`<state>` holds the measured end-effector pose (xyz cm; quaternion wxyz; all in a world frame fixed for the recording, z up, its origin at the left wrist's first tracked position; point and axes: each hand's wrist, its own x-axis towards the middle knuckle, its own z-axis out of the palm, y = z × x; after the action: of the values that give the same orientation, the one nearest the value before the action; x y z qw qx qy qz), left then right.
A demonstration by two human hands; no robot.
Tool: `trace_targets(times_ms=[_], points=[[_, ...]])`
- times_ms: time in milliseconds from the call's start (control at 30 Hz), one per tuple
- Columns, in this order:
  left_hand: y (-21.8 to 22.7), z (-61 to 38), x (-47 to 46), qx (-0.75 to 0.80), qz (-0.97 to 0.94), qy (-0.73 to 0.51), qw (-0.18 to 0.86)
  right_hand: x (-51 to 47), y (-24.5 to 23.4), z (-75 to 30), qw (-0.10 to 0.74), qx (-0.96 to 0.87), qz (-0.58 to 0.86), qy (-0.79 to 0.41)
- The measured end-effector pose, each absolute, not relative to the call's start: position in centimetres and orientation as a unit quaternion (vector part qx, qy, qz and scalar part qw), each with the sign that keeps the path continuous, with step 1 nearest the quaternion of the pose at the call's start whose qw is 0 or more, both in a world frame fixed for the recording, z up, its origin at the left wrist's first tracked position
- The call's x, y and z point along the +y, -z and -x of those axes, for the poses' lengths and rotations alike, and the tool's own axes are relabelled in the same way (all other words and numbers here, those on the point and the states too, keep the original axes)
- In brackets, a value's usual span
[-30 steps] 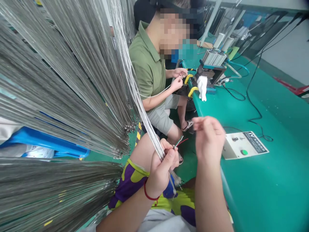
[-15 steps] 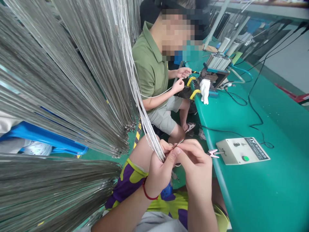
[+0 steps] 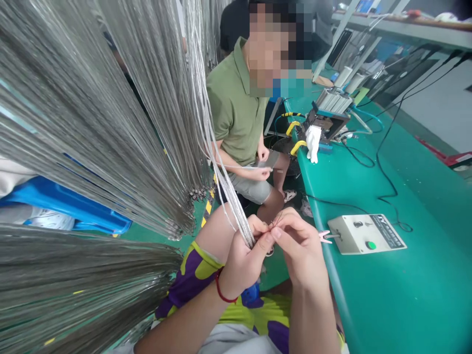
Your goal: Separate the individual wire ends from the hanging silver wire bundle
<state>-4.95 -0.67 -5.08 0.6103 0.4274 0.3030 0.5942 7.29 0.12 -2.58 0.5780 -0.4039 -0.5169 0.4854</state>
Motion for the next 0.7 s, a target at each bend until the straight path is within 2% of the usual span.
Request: trace_targets(times_ms=[100,200,333,433,500,567,633,667,700], points=[[5.2,4.5,-0.8,0.254,-0.367,-0.603,0.662,0.1,3.6,-5.9,0.633,-0.483,0.387,-0.465],[5.2,4.0,-1.1,0.226,-0.305,-0.604,0.701,-0.3,4.7,-4.9,0.676,-0.477,0.418,-0.376],[4.9,3.8,-1.4,0.224,-0.275,-0.599,0.718,-0.7,5.8,-5.2,0.685,-0.555,0.443,-0.161],[4.9,4.0,-1.4,0.229,-0.291,-0.591,0.717,-0.6,5.7,-5.9,0.643,-0.638,0.423,-0.009],[5.0,4.2,-1.2,0.234,-0.314,-0.587,0.708,-0.4,4.9,-6.1,0.633,-0.639,0.432,-0.06],[5.2,4.2,-1.1,0.236,-0.338,-0.59,0.694,-0.1,3.9,-5.8,0.633,-0.576,0.452,-0.252],[5.3,4.2,-1.1,0.229,-0.356,-0.593,0.685,-0.1,3.0,-5.5,0.597,-0.487,0.438,-0.464],[5.3,4.2,-1.1,0.225,-0.36,-0.594,0.683,-0.2,2.7,-5.4,0.579,-0.456,0.428,-0.523],[5.2,4.2,-1.1,0.221,-0.361,-0.594,0.684,-0.4,2.6,-5.3,0.576,-0.448,0.427,-0.534]])
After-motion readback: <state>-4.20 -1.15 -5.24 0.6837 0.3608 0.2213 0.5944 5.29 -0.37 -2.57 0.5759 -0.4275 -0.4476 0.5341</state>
